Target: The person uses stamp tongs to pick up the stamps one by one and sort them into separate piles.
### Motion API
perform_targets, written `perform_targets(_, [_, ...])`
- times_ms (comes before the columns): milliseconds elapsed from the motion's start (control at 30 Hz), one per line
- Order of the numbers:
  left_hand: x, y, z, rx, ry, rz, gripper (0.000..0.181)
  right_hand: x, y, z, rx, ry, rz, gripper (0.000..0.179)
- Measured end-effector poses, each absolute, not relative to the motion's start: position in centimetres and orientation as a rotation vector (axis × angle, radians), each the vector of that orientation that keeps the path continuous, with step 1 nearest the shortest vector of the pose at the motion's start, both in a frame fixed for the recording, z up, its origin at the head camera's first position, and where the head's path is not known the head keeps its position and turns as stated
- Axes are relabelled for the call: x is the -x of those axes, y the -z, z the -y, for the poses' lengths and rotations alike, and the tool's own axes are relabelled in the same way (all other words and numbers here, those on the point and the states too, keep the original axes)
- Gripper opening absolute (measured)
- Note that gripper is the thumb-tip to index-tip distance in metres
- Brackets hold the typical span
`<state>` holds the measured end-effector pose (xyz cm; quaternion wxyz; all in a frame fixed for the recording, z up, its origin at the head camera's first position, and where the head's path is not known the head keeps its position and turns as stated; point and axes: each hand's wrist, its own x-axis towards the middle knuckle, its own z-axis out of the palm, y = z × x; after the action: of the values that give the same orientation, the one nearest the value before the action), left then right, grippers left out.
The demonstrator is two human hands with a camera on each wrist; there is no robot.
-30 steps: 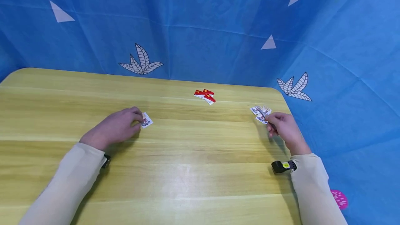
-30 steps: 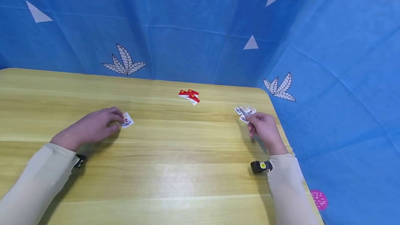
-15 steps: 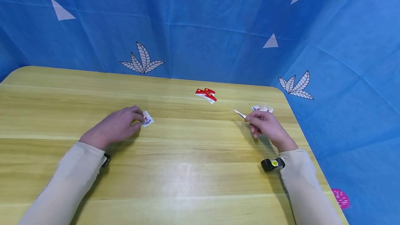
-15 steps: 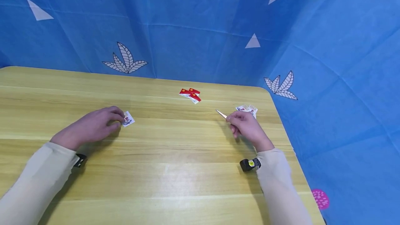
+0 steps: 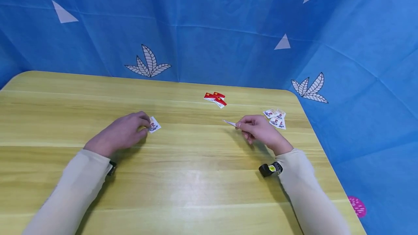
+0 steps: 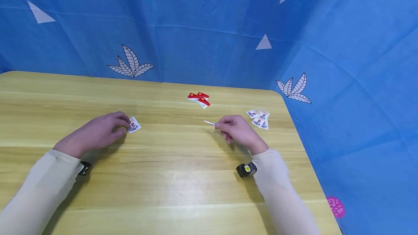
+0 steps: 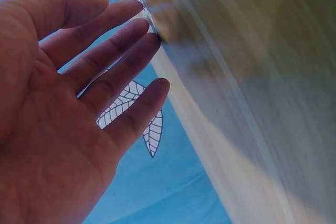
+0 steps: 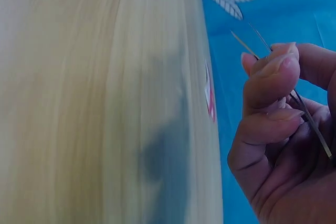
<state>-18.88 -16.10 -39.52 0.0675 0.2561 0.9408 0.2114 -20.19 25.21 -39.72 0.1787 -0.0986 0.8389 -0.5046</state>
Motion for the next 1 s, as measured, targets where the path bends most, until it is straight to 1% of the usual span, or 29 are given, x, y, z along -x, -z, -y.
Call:
perform_targets(367, [18.9, 39.6, 16.0, -0.786, -0.6, -2.846, 0.022, 20.9, 39.9, -20.9, 0.329, 1.418, -2.295, 0.025])
perform_targets(600, [18.9, 39.4, 16.0, -0.749, -0.613, -2.848, 0.022, 21.6, 39.7, -18.2, 0.404, 1.38, -2.296, 0.024])
perform_targets(800, [19.0, 39.4, 16.1, -0.721, -0.629, -2.836, 0.022, 22.4, 39.8, -15.7, 0.41, 1.355, -2.295, 0.021])
perform_targets(1000, [19.1, 39.6, 16.2, -0.762, -0.626, -2.832, 0.023, 22.9, 40.2, -13.8, 0.444, 1.338, -2.279, 0.022])
